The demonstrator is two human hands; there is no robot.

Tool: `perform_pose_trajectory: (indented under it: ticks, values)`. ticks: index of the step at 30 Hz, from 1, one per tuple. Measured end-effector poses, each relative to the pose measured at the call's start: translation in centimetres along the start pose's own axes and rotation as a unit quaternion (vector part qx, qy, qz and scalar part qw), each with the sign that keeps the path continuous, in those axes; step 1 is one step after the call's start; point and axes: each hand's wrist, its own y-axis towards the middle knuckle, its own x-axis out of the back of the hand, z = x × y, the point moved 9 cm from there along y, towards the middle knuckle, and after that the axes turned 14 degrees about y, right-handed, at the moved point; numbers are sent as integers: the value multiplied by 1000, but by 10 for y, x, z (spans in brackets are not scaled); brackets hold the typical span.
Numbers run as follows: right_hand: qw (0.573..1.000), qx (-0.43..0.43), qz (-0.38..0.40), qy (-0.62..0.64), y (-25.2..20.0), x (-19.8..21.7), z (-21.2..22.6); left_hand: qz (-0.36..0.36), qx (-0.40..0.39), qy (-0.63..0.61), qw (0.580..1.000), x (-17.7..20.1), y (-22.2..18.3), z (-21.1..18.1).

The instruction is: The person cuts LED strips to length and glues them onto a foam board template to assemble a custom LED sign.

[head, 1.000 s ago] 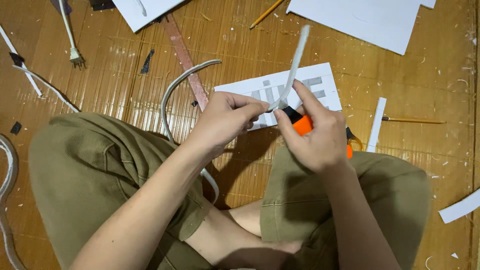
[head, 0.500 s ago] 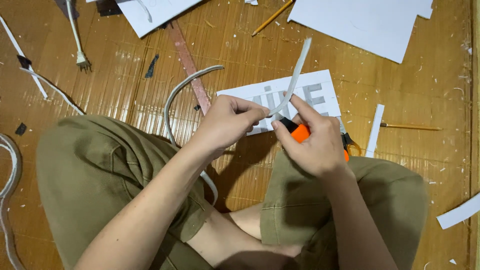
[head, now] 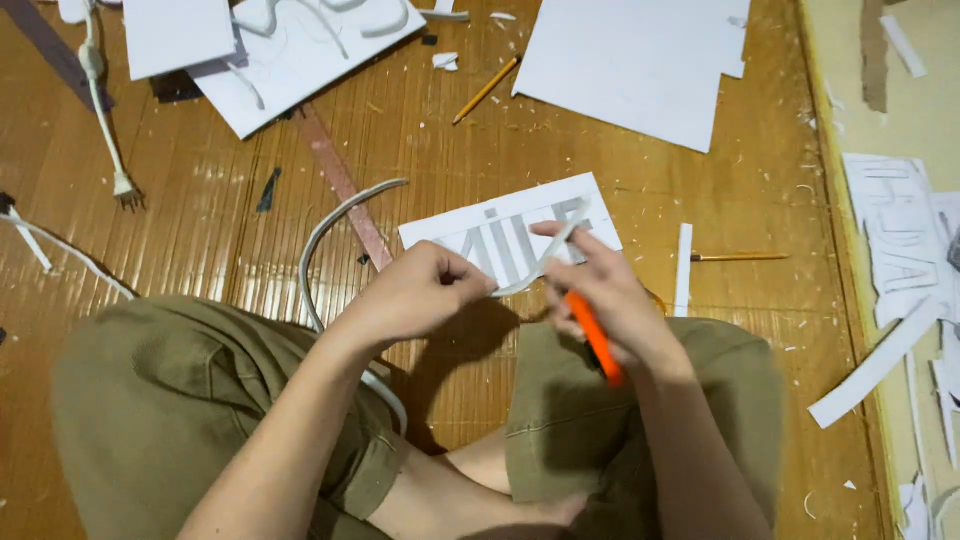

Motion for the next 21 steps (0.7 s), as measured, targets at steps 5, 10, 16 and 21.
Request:
perform_pose_trajectory:
  ticks: [5, 10, 16, 21]
  values:
    - [995, 28, -55, 77, 4, 34, 11, -24, -6, 61, 998, 21, -21, -18]
    - [998, -22, 1, 56, 2, -1, -14, -22, 6, 95, 995, 31, -29, -20]
    - [995, -30, -33, 93, 12, 24, -24, -11, -5, 96, 995, 40, -41, -22]
    - [981, 23, -144, 127, 8, 128, -9, -48, 15, 96, 994, 69, -57, -21]
